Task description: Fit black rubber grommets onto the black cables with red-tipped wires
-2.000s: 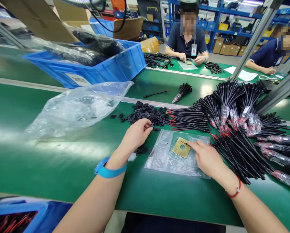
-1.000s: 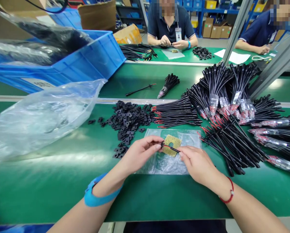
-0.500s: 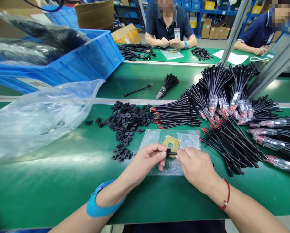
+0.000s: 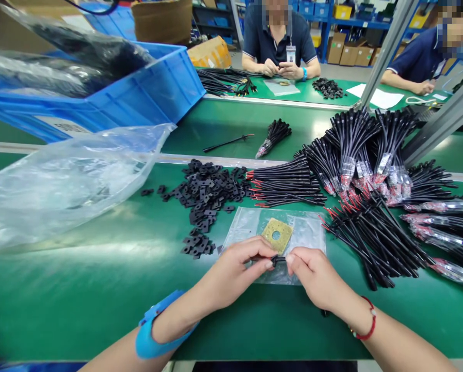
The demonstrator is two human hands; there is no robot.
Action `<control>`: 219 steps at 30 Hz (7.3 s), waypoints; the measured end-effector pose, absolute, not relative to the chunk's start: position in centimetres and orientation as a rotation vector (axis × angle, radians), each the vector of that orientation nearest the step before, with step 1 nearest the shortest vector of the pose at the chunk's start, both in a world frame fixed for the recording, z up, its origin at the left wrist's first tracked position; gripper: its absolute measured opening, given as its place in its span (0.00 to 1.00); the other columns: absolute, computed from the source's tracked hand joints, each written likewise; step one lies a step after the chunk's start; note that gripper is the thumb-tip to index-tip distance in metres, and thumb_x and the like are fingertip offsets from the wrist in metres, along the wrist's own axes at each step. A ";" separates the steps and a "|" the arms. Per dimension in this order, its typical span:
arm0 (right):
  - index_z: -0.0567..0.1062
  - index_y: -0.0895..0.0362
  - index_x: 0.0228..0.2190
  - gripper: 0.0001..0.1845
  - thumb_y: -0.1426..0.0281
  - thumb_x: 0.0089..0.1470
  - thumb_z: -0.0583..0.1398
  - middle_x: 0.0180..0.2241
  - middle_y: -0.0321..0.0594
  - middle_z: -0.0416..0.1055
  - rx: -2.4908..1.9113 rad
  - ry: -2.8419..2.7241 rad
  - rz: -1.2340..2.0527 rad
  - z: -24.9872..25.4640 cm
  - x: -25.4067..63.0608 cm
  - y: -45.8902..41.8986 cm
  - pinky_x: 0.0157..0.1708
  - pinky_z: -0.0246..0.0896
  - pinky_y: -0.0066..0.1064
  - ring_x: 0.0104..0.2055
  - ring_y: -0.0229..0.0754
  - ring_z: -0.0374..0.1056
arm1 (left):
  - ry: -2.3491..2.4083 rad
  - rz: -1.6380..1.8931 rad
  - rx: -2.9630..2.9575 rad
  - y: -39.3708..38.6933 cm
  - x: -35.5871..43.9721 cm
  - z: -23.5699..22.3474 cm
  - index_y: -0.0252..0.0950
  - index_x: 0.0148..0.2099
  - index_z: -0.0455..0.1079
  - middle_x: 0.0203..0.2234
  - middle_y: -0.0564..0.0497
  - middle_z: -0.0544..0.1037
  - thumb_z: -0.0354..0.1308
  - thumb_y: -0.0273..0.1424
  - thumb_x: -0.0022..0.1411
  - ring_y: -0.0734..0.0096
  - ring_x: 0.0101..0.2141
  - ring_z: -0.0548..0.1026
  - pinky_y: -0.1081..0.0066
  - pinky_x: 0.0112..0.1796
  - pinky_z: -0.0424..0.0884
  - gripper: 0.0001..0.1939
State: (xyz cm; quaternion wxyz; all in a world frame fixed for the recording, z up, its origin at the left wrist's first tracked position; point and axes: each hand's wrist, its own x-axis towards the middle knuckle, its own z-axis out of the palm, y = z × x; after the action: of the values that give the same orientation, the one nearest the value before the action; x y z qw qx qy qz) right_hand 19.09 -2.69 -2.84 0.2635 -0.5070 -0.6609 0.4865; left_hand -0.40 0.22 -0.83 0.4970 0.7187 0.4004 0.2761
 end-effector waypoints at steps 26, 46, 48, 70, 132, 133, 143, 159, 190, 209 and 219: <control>0.69 0.56 0.30 0.18 0.63 0.65 0.45 0.28 0.36 0.70 -1.271 -2.085 1.216 -2.3 19.2 -2.1 0.32 0.59 0.27 0.30 0.37 0.66 | 1.017 0.661 1.902 -0.3 0.3 -1.4 0.36 0.36 0.71 0.30 0.52 0.77 0.52 0.23 0.58 0.70 0.34 0.73 0.70 0.37 0.68 0.08; 0.62 0.56 0.25 0.19 0.56 0.60 0.50 0.18 0.30 0.64 -1.291 -1.523 1.868 -3.1 18.9 -2.0 0.13 0.45 0.22 0.13 0.29 0.51 | 0.827 0.531 2.075 0.5 -0.3 -2.4 0.37 0.39 0.70 0.33 0.49 0.75 0.48 0.26 0.63 0.68 0.35 0.73 0.68 0.38 0.69 0.09; 0.63 0.56 0.26 0.18 0.56 0.58 0.52 0.20 0.31 0.65 -1.242 -1.471 1.894 -3.0 18.8 -1.9 0.14 0.47 0.22 0.13 0.29 0.53 | 0.847 0.570 2.042 0.5 -0.3 -2.4 0.37 0.40 0.69 0.34 0.49 0.75 0.49 0.26 0.63 0.68 0.36 0.73 0.67 0.39 0.69 0.09; 0.72 0.56 0.32 0.12 0.61 0.55 0.54 0.32 0.45 0.69 -2.003 -1.799 -0.464 -1.5 32.9 0.2 0.38 0.58 0.40 0.35 0.49 0.62 | 1.343 1.334 1.662 4.7 -4.3 -1.8 0.39 0.53 0.58 0.47 0.44 0.68 0.58 0.32 0.56 0.68 0.38 0.73 0.65 0.37 0.71 0.23; 0.72 0.55 0.37 0.16 0.67 0.63 0.46 0.26 0.35 0.73 -1.541 -2.211 0.799 -3.4 21.6 -0.4 0.32 0.59 0.28 0.29 0.38 0.69 | 1.107 0.884 1.278 4.0 -1.6 -4.3 0.33 0.39 0.69 0.29 0.52 0.75 0.57 0.26 0.55 0.73 0.30 0.75 0.69 0.36 0.73 0.08; 0.72 0.55 0.37 0.16 0.67 0.63 0.46 0.26 0.35 0.72 -1.499 -2.175 0.821 -3.2 21.6 -0.7 0.32 0.59 0.28 0.29 0.38 0.69 | 1.061 0.886 1.186 3.9 -1.5 -4.3 0.33 0.39 0.68 0.28 0.52 0.75 0.58 0.27 0.55 0.74 0.29 0.75 0.69 0.36 0.73 0.08; 0.73 0.56 0.44 0.16 0.70 0.62 0.48 0.36 0.39 0.76 -1.435 -2.235 0.652 -2.7 21.0 -1.4 0.37 0.63 0.32 0.36 0.42 0.72 | 0.870 0.850 0.937 3.3 -1.1 -2.7 0.32 0.40 0.70 0.29 0.51 0.77 0.64 0.30 0.53 0.74 0.28 0.77 0.70 0.35 0.74 0.12; 0.73 0.60 0.38 0.14 0.73 0.63 0.48 0.24 0.38 0.67 -1.287 -2.354 -0.024 -2.7 19.7 -2.1 0.26 0.52 0.30 0.26 0.39 0.62 | 1.027 0.802 0.944 0.9 0.6 -2.4 0.31 0.35 0.69 0.20 0.56 0.72 0.63 0.32 0.52 0.78 0.20 0.72 0.75 0.28 0.69 0.10; 0.68 0.58 0.27 0.23 0.55 0.62 0.46 0.19 0.30 0.54 -1.218 -1.670 1.614 -3.3 19.0 -2.3 0.22 0.50 0.25 0.21 0.33 0.51 | 0.909 0.781 1.900 -0.1 0.5 -2.3 0.37 0.40 0.71 0.31 0.50 0.75 0.52 0.22 0.59 0.69 0.34 0.73 0.70 0.37 0.70 0.09; 0.67 0.58 0.30 0.21 0.52 0.56 0.53 0.19 0.32 0.67 -1.196 -1.286 2.033 -3.0 19.0 -2.5 0.11 0.44 0.21 0.11 0.28 0.52 | 0.784 0.720 1.920 0.6 -0.1 -2.1 0.36 0.39 0.71 0.32 0.49 0.76 0.51 0.23 0.59 0.70 0.33 0.73 0.70 0.37 0.70 0.08; 0.71 0.55 0.35 0.12 0.65 0.62 0.50 0.29 0.38 0.73 -1.574 -2.102 0.720 -2.7 21.8 -3.8 0.32 0.60 0.31 0.31 0.40 0.68 | 0.957 0.949 1.955 2.6 -3.1 -1.0 0.39 0.54 0.62 0.44 0.45 0.68 0.52 0.25 0.61 0.66 0.43 0.71 0.62 0.45 0.70 0.18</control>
State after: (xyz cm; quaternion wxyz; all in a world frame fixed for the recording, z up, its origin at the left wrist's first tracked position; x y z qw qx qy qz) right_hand 21.84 -3.78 -2.75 0.2077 -0.5653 -0.7552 0.2587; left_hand -3.15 2.64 -0.99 0.3743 0.7635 0.3737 0.3705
